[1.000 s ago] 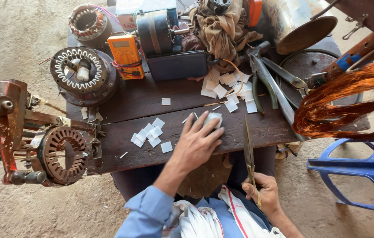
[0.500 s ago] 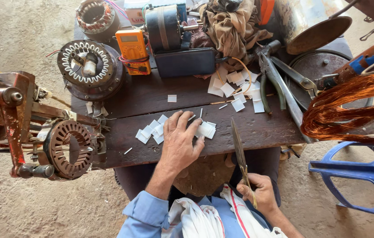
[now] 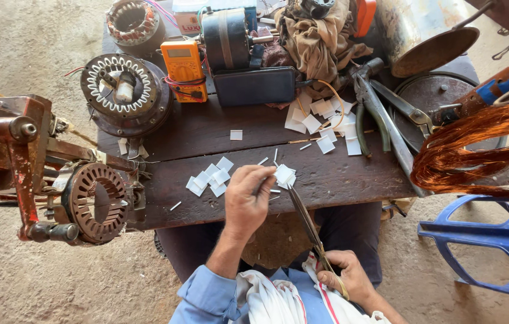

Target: The person cuts small white square pieces of insulating material into thin strips using scissors. They repeatedly pick up squares, cut them, and place the resulting strips on the workbench next to motor components.

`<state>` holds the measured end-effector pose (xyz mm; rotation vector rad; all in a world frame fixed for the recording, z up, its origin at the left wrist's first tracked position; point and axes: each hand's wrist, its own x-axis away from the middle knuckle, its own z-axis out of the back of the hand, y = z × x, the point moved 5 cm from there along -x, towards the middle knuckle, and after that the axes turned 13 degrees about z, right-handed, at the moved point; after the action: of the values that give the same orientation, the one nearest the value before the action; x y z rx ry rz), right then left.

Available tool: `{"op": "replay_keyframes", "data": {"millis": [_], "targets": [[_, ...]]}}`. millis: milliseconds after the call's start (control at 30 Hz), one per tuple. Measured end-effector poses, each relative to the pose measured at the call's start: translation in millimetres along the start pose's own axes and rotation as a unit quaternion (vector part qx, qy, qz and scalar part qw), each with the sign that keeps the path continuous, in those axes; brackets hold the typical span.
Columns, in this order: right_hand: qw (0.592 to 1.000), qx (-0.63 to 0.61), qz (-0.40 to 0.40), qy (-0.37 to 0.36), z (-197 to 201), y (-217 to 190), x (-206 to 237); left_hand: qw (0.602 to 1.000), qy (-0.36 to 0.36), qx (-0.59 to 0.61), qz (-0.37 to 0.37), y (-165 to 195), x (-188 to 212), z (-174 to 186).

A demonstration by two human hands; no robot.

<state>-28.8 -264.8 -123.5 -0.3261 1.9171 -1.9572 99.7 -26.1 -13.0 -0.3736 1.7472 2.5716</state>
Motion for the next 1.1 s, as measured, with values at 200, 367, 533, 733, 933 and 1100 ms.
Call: {"op": "replay_keyframes", "data": {"millis": [200, 367, 533, 733, 933, 1100], "targets": [[0.995, -0.046, -0.073, -0.046, -6, 7, -5, 0.93, -0.075, 0.243, 0.267, -25, 0, 0], [0.995, 0.01, -0.085, -0.043, -14, 9, -21, 0.918, -0.022, 0.251, 0.307, -31, 6, 4], [0.996, 0.01, -0.081, -0.03, -21, 8, -30, 0.913, 0.015, 0.275, 0.301, -35, 17, 6], [0.997, -0.014, -0.072, -0.036, -26, 6, -40, 0.901, 0.014, 0.297, 0.317, -40, 20, 4], [0.997, 0.013, -0.065, -0.026, -27, 1, -48, 0.898, 0.009, 0.302, 0.319, -42, 20, 4], [0.997, 0.063, -0.047, -0.004, -29, -9, -53, 0.889, 0.01, 0.322, 0.327, -44, 22, 3]]}}
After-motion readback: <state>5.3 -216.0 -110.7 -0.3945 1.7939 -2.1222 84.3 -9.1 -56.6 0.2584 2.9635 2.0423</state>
